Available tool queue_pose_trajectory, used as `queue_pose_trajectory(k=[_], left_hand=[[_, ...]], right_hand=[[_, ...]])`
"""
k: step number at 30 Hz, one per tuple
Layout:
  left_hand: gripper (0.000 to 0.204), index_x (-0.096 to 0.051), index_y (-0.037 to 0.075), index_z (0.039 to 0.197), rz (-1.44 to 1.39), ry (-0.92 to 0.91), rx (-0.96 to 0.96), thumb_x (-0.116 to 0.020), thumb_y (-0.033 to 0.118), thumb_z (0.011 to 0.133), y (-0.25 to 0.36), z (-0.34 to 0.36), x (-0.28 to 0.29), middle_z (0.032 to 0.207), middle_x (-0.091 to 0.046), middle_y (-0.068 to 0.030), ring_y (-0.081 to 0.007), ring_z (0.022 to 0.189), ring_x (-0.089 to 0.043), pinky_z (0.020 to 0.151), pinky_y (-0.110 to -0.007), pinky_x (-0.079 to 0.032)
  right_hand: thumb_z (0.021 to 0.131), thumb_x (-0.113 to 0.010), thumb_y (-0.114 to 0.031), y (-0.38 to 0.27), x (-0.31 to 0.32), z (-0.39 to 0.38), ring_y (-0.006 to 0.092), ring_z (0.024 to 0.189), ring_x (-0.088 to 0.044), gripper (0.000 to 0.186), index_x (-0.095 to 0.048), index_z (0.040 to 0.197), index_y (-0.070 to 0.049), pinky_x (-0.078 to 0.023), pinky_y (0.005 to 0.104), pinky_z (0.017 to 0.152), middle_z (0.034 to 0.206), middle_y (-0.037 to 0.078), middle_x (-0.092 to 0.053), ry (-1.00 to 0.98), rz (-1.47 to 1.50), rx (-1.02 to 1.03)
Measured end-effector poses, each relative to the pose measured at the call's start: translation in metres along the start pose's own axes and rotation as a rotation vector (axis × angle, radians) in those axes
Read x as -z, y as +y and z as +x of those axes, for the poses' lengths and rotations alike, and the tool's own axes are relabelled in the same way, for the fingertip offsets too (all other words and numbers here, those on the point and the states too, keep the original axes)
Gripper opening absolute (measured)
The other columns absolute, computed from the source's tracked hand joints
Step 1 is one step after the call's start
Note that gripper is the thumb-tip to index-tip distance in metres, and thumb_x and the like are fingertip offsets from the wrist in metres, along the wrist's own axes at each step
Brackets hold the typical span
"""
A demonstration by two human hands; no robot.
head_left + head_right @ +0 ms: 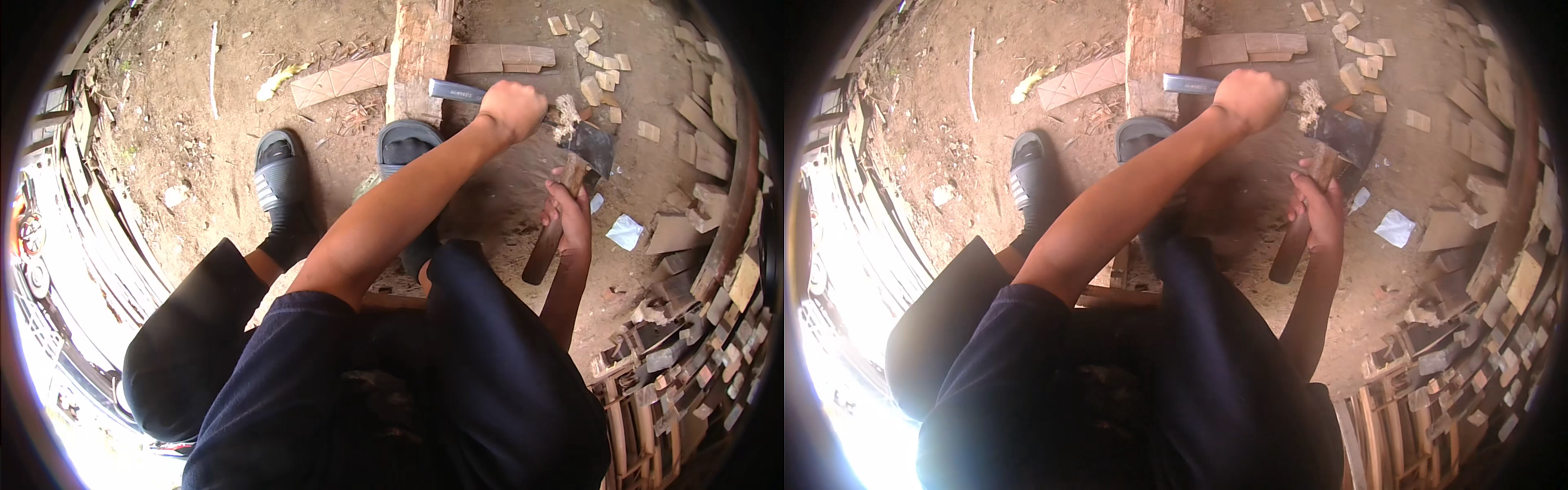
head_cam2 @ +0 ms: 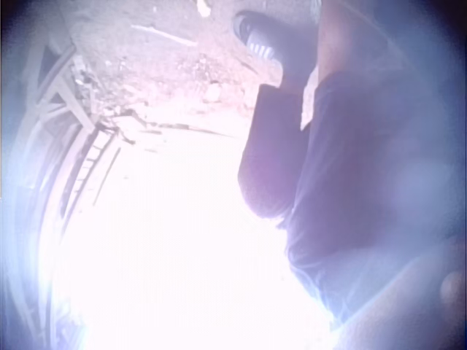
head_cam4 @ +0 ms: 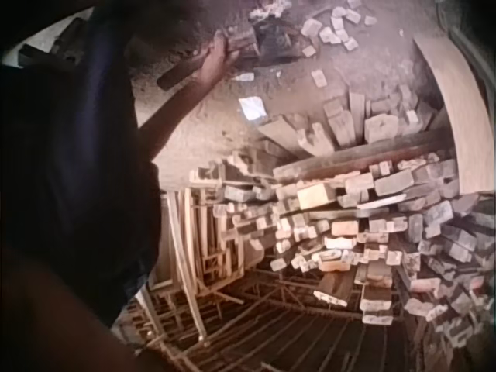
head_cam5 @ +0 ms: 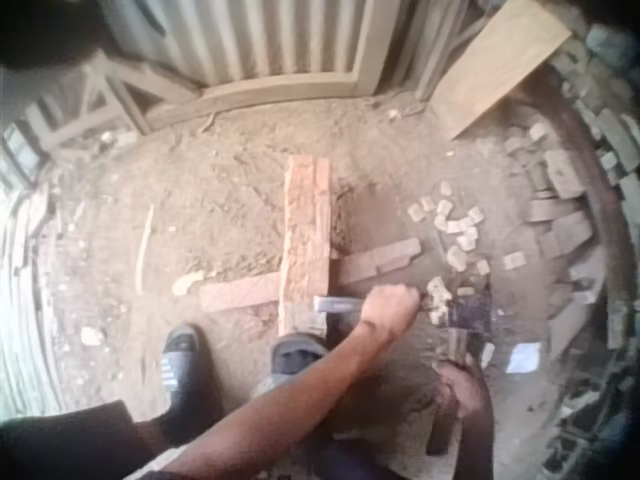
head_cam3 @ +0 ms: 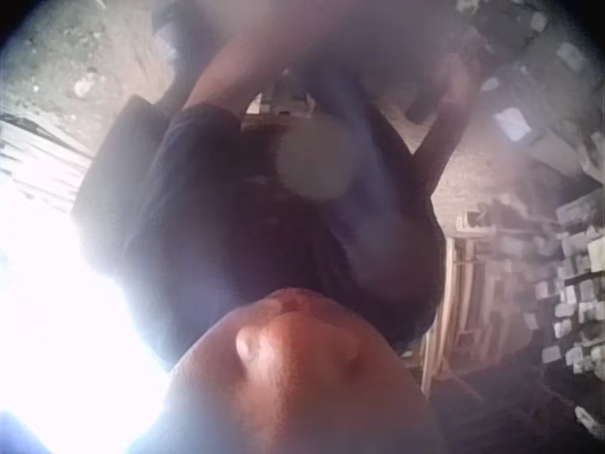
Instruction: The person sits on the ground and uses a chisel and mallet to carve a piece of wood. They repeatedly strike the chisel to remove wood chips and occasionally adjust the wood's position.
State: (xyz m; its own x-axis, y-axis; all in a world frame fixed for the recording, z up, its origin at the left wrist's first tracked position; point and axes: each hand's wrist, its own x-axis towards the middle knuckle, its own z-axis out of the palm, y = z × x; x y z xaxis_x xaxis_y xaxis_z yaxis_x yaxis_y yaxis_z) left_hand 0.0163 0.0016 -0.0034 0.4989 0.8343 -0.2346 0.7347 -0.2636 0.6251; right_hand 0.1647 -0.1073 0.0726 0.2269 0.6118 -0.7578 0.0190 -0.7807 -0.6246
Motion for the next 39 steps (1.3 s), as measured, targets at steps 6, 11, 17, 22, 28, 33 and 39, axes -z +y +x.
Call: queue_pose_trajectory(k=[6,11,17,22,28,33,39], left_hand=[[0.017,-0.071,0.01,0.084,0.051,-0.035,-0.014,-0.055,0.013,0.078,-0.001,0.002,0.007,0.089,-0.069,-0.0111,-0.0256,0.084,-0.068,0.072,-0.035,-0.054],[0.017,-0.071,0.011,0.084,0.082,-0.046,0.001,-0.054,0.013,0.079,-0.006,0.003,-0.001,0.09,-0.069,-0.0098,-0.0249,0.084,-0.068,0.072,-0.035,-0.054],[0.015,-0.069,0.009,0.077,0.121,0.015,-0.08,-0.055,0.015,0.076,-0.013,-0.005,-0.005,0.081,-0.069,-0.0117,-0.0266,0.076,-0.068,0.067,-0.037,-0.054],[0.016,-0.069,0.009,0.077,0.047,0.05,-0.025,-0.055,0.015,0.076,-0.006,-0.001,0.003,0.08,-0.069,-0.0123,-0.0268,0.075,-0.068,0.067,-0.037,-0.054],[0.017,-0.069,0.008,0.08,0.012,0.031,-0.031,-0.054,0.014,0.076,-0.005,0.0,0.005,0.082,-0.068,-0.0135,-0.0278,0.077,-0.068,0.068,-0.037,-0.054],[0.018,-0.07,0.01,0.083,0.019,0.008,-0.002,-0.053,0.014,0.08,-0.003,0.001,0.016,0.088,-0.069,-0.011,-0.0246,0.083,-0.068,0.071,-0.035,-0.054],[0.018,-0.07,0.009,0.083,0.044,-0.032,-0.052,-0.053,0.015,0.08,-0.007,0.0,0.009,0.089,-0.069,-0.0114,-0.0249,0.084,-0.068,0.072,-0.035,-0.054]], right_hand=[[0.08,-0.06,-0.009,0.005,0.013,0.03,0.0057,0.046,-0.037,0.025,-0.051,0.104,-0.007,-0.032,0.0237,0.043,0.063,-0.004,-0.038,0.038,0.342,0.0],[0.083,-0.06,-0.011,0.008,-0.002,0.02,0.0043,0.044,-0.036,0.02,-0.052,0.102,-0.009,-0.032,0.0231,0.041,0.061,-0.005,-0.039,-0.004,0.035,-0.021],[0.083,-0.06,-0.011,0.002,-0.004,0.014,0.0038,0.046,-0.037,0.022,-0.053,0.103,-0.009,-0.033,0.0223,0.042,0.062,-0.005,-0.039,0.021,0.163,-0.05],[0.082,-0.06,-0.011,0.008,0.0,0.023,0.0042,0.046,-0.035,0.024,-0.051,0.104,-0.009,-0.031,0.0228,0.043,0.062,-0.005,-0.037,0.028,0.354,-0.04],[0.081,-0.06,-0.011,0.002,0.011,0.008,0.0048,0.046,-0.035,0.027,-0.05,0.106,-0.008,-0.031,0.0227,0.043,0.062,-0.005,-0.036,0.031,0.355,-0.019],[0.086,-0.055,-0.009,-0.013,0.016,-0.002,0.0026,0.044,-0.033,0.021,-0.052,0.107,-0.01,-0.031,0.0203,0.041,0.06,-0.007,-0.035,0.126,0.37,0.059],[0.084,-0.058,-0.009,-0.018,-0.012,-0.019,0.0051,0.043,-0.035,0.022,-0.052,0.105,-0.008,-0.032,0.0238,0.039,0.058,-0.004,-0.036,0.048,-0.055,0.051]])
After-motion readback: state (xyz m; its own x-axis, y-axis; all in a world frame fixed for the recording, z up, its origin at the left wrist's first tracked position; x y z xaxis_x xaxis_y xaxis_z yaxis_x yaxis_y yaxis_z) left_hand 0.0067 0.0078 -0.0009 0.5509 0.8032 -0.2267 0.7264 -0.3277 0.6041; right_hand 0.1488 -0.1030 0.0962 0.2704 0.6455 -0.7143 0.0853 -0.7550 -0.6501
